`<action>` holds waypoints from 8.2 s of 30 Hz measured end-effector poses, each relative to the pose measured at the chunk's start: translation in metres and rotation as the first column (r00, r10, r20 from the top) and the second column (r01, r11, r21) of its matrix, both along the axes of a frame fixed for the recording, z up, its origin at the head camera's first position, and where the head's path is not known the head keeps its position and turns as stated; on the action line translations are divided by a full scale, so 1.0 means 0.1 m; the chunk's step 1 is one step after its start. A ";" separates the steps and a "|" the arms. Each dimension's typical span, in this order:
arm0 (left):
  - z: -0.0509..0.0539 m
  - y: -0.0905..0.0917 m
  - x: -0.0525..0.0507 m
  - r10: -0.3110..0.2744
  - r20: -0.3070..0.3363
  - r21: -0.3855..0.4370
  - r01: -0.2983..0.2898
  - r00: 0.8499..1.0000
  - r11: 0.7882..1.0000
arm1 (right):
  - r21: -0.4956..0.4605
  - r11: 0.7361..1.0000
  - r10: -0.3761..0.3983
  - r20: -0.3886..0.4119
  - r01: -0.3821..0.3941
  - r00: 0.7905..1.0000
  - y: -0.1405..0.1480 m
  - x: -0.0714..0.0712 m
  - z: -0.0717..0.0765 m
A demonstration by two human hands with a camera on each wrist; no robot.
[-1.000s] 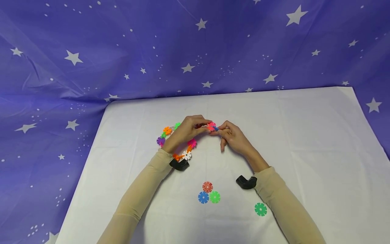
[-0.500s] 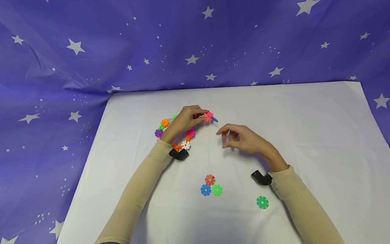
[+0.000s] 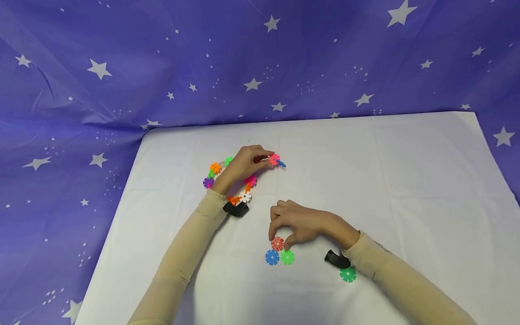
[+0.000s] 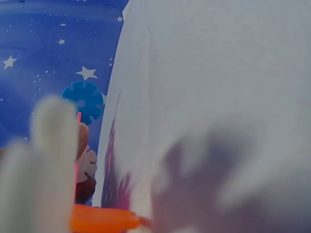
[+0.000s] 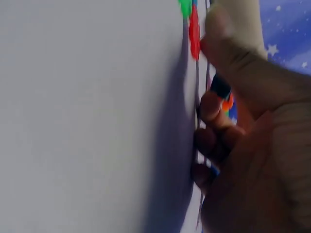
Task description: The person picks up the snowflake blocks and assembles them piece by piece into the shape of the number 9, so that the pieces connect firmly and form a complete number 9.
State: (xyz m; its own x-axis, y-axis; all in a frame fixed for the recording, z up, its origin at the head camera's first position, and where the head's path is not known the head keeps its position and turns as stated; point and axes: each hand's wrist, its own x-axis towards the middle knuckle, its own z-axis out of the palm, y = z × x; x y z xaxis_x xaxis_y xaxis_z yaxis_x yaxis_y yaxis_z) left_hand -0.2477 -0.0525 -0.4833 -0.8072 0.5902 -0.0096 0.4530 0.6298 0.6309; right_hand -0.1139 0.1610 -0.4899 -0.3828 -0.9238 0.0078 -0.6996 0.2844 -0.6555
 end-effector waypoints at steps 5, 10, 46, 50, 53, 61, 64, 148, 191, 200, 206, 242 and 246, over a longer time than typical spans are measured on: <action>0.00 0.00 0.00 -0.007 -0.017 0.008 0.008 1.000 1.000 | 0.041 0.999 -0.029 -0.029 0.030 0.999 -0.05 0.03 -0.02; 0.01 -0.01 0.00 -0.012 -0.020 0.006 0.012 1.000 1.000 | 0.043 0.998 -0.054 -0.012 0.055 0.998 -0.06 0.01 -0.03; -0.02 0.05 0.08 -0.073 -0.077 -0.063 0.068 0.994 0.996 | -0.126 0.513 -0.640 0.603 0.849 0.476 0.23 -0.67 -0.10; -0.01 0.05 0.06 -0.065 -0.087 -0.069 0.059 0.994 0.996 | -0.116 0.505 -0.784 0.354 0.855 0.510 0.23 -0.69 -0.11; -0.02 0.05 0.04 -0.057 -0.090 -0.075 0.050 0.994 0.996 | -0.105 0.541 -0.819 0.160 0.835 0.551 0.21 -0.71 -0.13; -0.02 0.01 0.04 -0.045 -0.085 -0.063 0.040 0.995 0.997 | -0.040 0.600 -0.800 -0.004 0.799 0.600 0.14 -0.70 -0.14; -0.01 0.00 0.05 -0.049 -0.087 -0.063 0.044 0.995 0.997 | -0.037 0.601 -0.799 -0.011 0.798 0.601 0.14 -0.70 -0.14; -0.03 0.21 0.17 0.067 -0.154 0.260 -0.025 0.986 0.965 | -0.207 0.385 -0.609 0.675 0.899 0.416 0.08 -0.66 -0.17; 0.04 0.07 0.06 0.023 0.025 0.009 -0.023 0.999 1.000 | -0.064 0.975 -0.218 -0.143 0.211 0.965 0.27 0.00 0.32; 0.00 0.08 0.08 0.012 0.031 0.021 -0.013 0.999 1.000 | 0.131 0.988 0.105 -0.134 -0.087 0.985 0.05 0.25 0.17; 0.01 0.08 0.08 0.018 0.028 0.025 -0.018 0.999 1.000 | 0.127 0.987 0.120 -0.189 -0.096 0.975 0.02 0.26 0.10; -0.02 0.06 0.06 0.006 0.028 0.048 -0.008 1.000 0.999 | 0.170 0.962 -0.179 -0.186 0.212 0.966 0.26 -0.08 0.12; 0.00 0.07 0.06 0.001 0.034 0.044 -0.002 0.999 0.999 | 0.134 0.967 -0.190 -0.187 0.217 0.964 0.25 -0.08 0.10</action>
State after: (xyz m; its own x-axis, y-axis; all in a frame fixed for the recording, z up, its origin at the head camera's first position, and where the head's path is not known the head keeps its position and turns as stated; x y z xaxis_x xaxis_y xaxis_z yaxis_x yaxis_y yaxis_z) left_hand -0.2419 -0.0455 -0.4834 -0.8077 0.5895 -0.0111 0.4299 0.6017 0.6731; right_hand -0.1215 0.1863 -0.4794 -0.5678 -0.8220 -0.0443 -0.7146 0.5189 -0.4691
